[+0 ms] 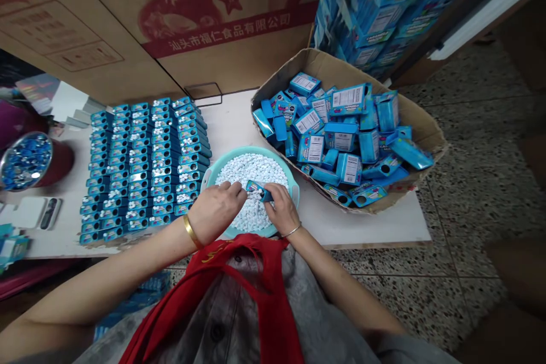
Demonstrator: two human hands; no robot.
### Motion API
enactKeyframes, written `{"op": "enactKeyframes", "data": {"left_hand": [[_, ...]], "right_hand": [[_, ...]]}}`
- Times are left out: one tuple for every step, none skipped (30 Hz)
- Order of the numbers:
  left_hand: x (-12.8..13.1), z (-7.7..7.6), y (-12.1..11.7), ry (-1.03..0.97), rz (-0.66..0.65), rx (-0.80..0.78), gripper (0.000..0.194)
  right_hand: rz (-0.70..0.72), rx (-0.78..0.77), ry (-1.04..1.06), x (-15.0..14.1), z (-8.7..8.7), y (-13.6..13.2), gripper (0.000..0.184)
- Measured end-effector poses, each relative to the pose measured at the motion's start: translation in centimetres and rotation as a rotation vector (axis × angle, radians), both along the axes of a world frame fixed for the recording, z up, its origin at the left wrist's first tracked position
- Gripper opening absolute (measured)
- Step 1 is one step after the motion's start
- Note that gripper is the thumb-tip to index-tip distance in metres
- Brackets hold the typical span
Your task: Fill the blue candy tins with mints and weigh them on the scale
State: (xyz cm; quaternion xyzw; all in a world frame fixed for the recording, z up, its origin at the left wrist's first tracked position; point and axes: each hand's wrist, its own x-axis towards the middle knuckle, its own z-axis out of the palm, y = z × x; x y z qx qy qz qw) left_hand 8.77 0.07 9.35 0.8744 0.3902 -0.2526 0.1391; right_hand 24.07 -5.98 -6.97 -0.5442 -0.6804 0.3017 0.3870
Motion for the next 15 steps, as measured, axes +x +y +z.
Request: {"op": "enactKeyframes", "data": {"left_hand": [[-0.2, 0.0, -0.1, -0.004, -0.009, 0.011, 0.023], [-0.4, -0.1, -0.1, -0.009, -0.015, 0.024, 0.023], [-0.8, -0.2, 0.0, -0.016, -0.024, 0.034, 0.023], [-1.2, -0.4, 0.0, -0.026, -0.036, 0.039, 0.022], [-1.7, -0.6, 0.1, -0.043, -0.051, 0.042, 0.022], [-2.3, -0.8, 0.2, -0.07, -0.069, 0.041, 0.022], [-2.9, -1.3, 0.4, -0.109, -0.085, 0.038, 0.023], [-3.6, -1.8, 0.5, -0.156, -0.09, 0.038, 0.024], [-4.3, -2.6, 0.7, -0.206, -0.075, 0.044, 0.025], [-5.2, -3.7, 0.9, -0.249, -0.037, 0.057, 0.026], [-6.0, -5.0, 1.1, -0.275, 0.021, 0.072, 0.027], [-6.8, -6.6, 1.3, -0.284, 0.094, 0.078, 0.029], [-7.5, -8.4, 1.5, -0.274, 0.17, 0.075, 0.029], [-8.0, -10.3, 1.6, -0.253, 0.235, 0.054, 0.03], [-8.3, -12.2, 1.6, -0.242, 0.28, 0.008, 0.031]], "right_hand": [[0.0, 0.0, -0.001, 0.0, -0.1, 0.0, 0.041], [0.001, 0.0, -0.003, 0.1, -0.1, 0.0, 0.041], [0.004, 0.001, -0.005, 0.1, -0.2, 0.0, 0.041], [0.007, 0.002, -0.005, 0.1, -0.3, 0.1, 0.041], [0.01, 0.004, -0.003, 0.2, -0.3, 0.1, 0.041], [0.011, 0.005, 0.001, 0.2, -0.4, 0.1, 0.041], [0.011, 0.006, 0.006, 0.3, -0.4, 0.1, 0.04], [0.008, 0.005, 0.009, 0.4, -0.4, 0.2, 0.04], [-0.002, 0.005, 0.009, 0.5, -0.5, 0.2, 0.04], [-0.019, 0.002, 0.007, 0.6, -0.5, 0.2, 0.039], [-0.042, -0.004, 0.006, 0.8, -0.5, 0.3, 0.039], [-0.068, -0.012, 0.005, 1.1, -0.4, 0.3, 0.038], [-0.093, -0.02, 0.007, 1.3, -0.3, 0.3, 0.037], [-0.116, -0.026, 0.011, 1.7, -0.2, 0.3, 0.036], [-0.135, -0.029, 0.016, 2.0, -0.1, 0.3, 0.035]]}}
